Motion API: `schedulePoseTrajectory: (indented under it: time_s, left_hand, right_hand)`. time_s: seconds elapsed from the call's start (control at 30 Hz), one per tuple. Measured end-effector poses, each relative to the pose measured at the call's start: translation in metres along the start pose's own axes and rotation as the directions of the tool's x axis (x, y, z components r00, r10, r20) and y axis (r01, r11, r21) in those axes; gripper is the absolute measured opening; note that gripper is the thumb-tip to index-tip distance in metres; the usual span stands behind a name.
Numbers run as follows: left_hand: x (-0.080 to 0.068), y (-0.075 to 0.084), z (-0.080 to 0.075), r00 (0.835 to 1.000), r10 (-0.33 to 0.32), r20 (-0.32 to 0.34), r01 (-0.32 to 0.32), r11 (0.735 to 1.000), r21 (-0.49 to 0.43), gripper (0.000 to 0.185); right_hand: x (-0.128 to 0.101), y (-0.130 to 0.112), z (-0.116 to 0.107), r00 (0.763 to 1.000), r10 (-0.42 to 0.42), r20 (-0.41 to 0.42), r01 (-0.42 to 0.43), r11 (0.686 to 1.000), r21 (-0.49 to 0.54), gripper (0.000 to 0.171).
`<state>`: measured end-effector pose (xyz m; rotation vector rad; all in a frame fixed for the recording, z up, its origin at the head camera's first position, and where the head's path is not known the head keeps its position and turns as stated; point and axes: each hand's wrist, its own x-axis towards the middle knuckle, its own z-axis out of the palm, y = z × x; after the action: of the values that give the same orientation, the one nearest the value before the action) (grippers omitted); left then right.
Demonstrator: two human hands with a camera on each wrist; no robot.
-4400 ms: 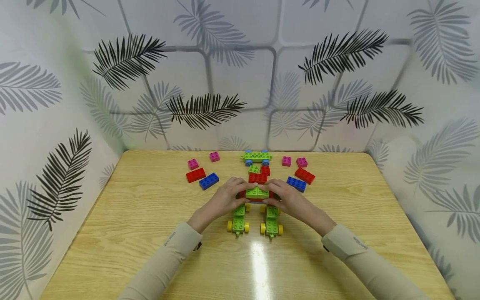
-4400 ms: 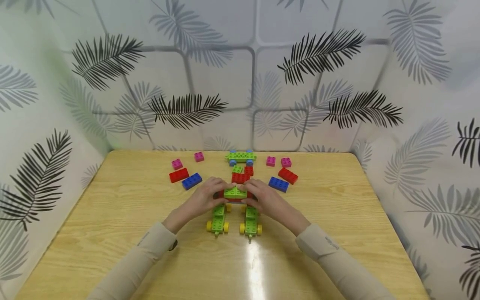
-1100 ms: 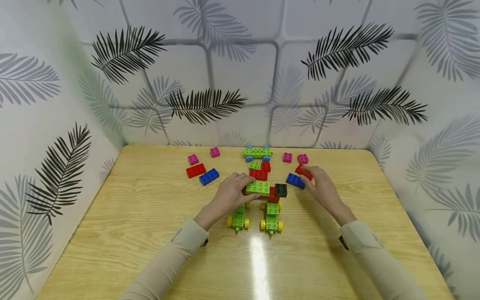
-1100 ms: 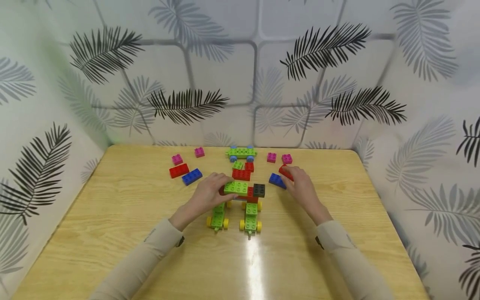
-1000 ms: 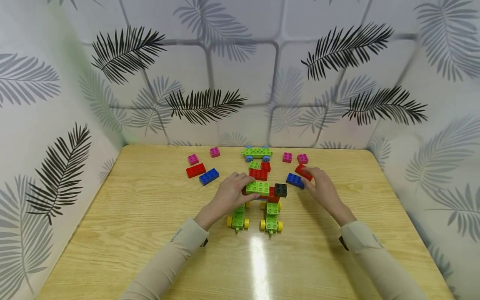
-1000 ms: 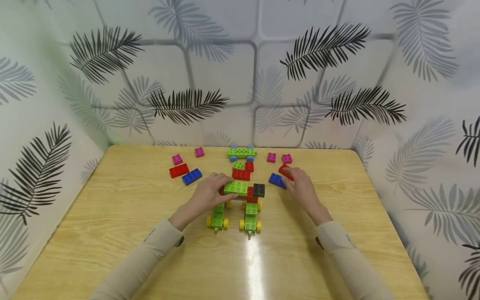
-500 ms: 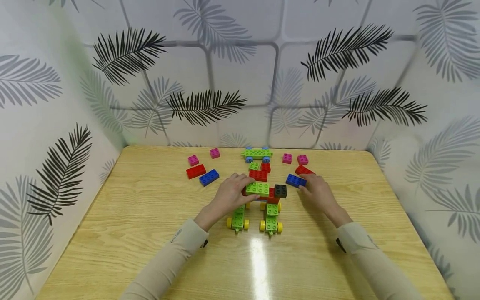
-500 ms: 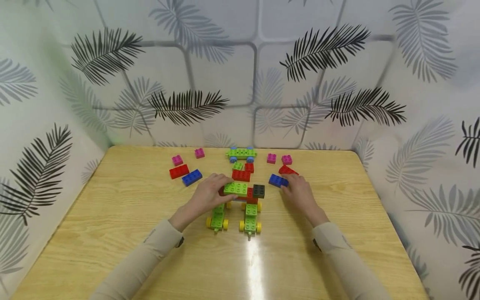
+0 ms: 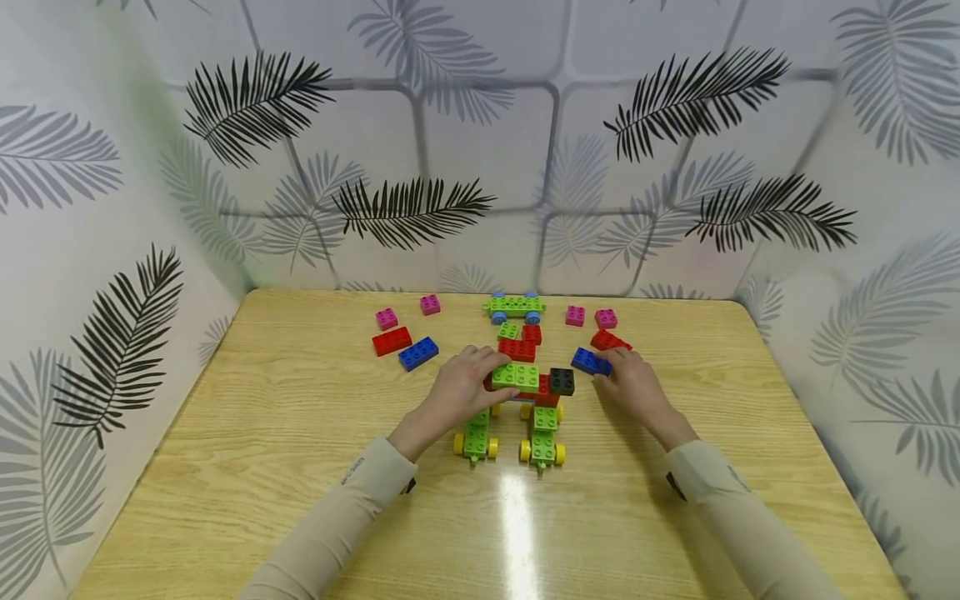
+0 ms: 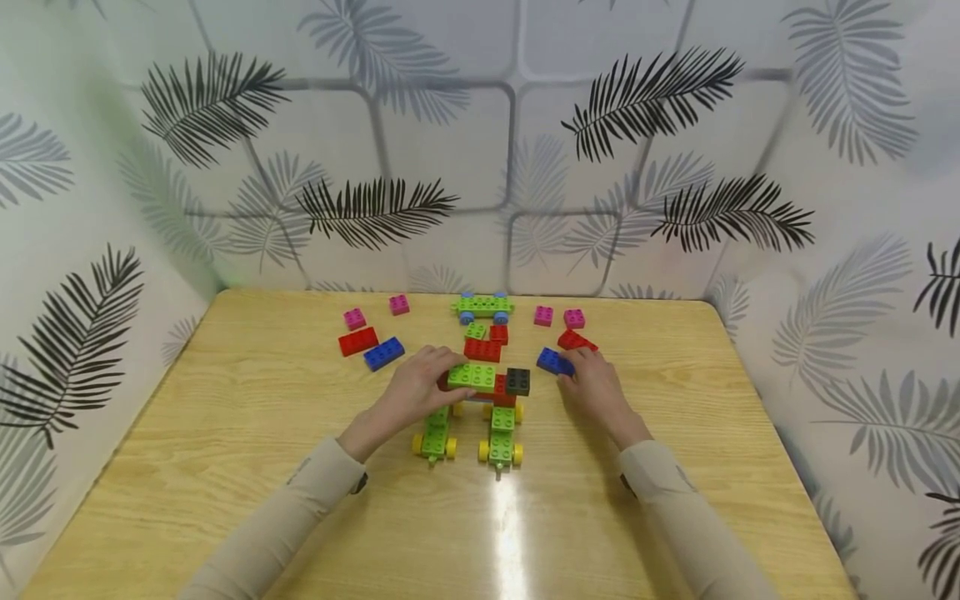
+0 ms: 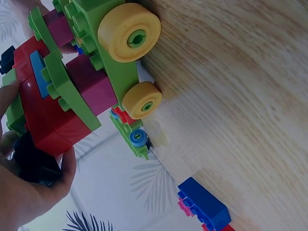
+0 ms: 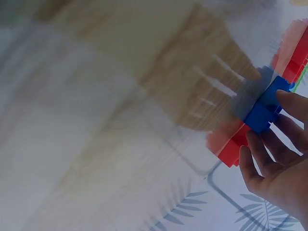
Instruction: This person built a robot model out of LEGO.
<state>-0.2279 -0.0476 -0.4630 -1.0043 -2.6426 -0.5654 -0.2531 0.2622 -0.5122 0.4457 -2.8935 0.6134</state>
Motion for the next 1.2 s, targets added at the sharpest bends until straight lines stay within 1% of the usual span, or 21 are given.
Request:
schedulePoseTrajectory:
  time_s: [0.17,0.33,0.63,0.8,0.9,0.93,1.0,1.03,1.1,1.2]
  left_hand:
    - [0.000,0.001,-0.002,1.000,-0.009,0.003,0.009,1.000,-0.004,0.047]
    - [0.002,0.001,-0.003,1.000,-0.004,0.018,0.004,1.000,0.020,0.048]
    - [0.002,0.000,-0.009,0.997,0.002,0.074,-0.004,1.000,0.026,0.046]
    - [0.001,-0.006,-0.012,0.996,0.016,0.085,-0.017,1.000,0.012,0.046]
    - [0.000,-0.010,-0.013,0.996,0.020,0.082,-0.018,0.999,-0.030,0.046]
    - [-0.001,-0.011,-0.013,0.996,0.015,0.084,-0.010,0.998,-0.054,0.046]
    - [-0.002,-0.014,-0.013,0.996,-0.014,0.093,0.026,0.992,-0.124,0.047]
    - [-0.003,-0.015,-0.013,0.994,-0.036,0.102,0.052,0.985,-0.165,0.047]
    - [-0.005,-0.018,-0.012,0.988,-0.084,0.128,0.114,0.962,-0.247,0.047]
    - [-0.008,-0.021,-0.009,0.976,-0.143,0.161,0.193,0.915,-0.355,0.046]
  right_hand:
    - [0.002,-0.005,-0.002,0.998,0.044,0.040,-0.045,0.999,0.014,0.034]
    - [0.005,-0.008,-0.002,0.994,0.084,0.075,-0.085,0.996,0.011,0.033]
    - [0.006,-0.005,0.000,0.993,0.098,0.070,-0.101,0.994,0.030,0.032]
    - [0.008,-0.006,0.000,0.993,0.101,0.062,-0.104,0.994,0.044,0.031]
    - [0.007,-0.007,0.000,0.993,0.104,0.062,-0.107,0.993,0.049,0.031]
    - [0.007,-0.007,0.000,0.992,0.106,0.062,-0.109,0.993,0.051,0.031]
    - [0.007,-0.007,0.000,0.992,0.104,0.066,-0.108,0.993,0.055,0.031]
    - [0.007,-0.007,0.000,0.992,0.106,0.068,-0.110,0.992,0.056,0.031]
    - [0.007,-0.006,-0.001,0.992,0.107,0.071,-0.111,0.992,0.060,0.031]
    - [0.007,-0.005,-0.002,0.991,0.107,0.075,-0.112,0.992,0.064,0.031]
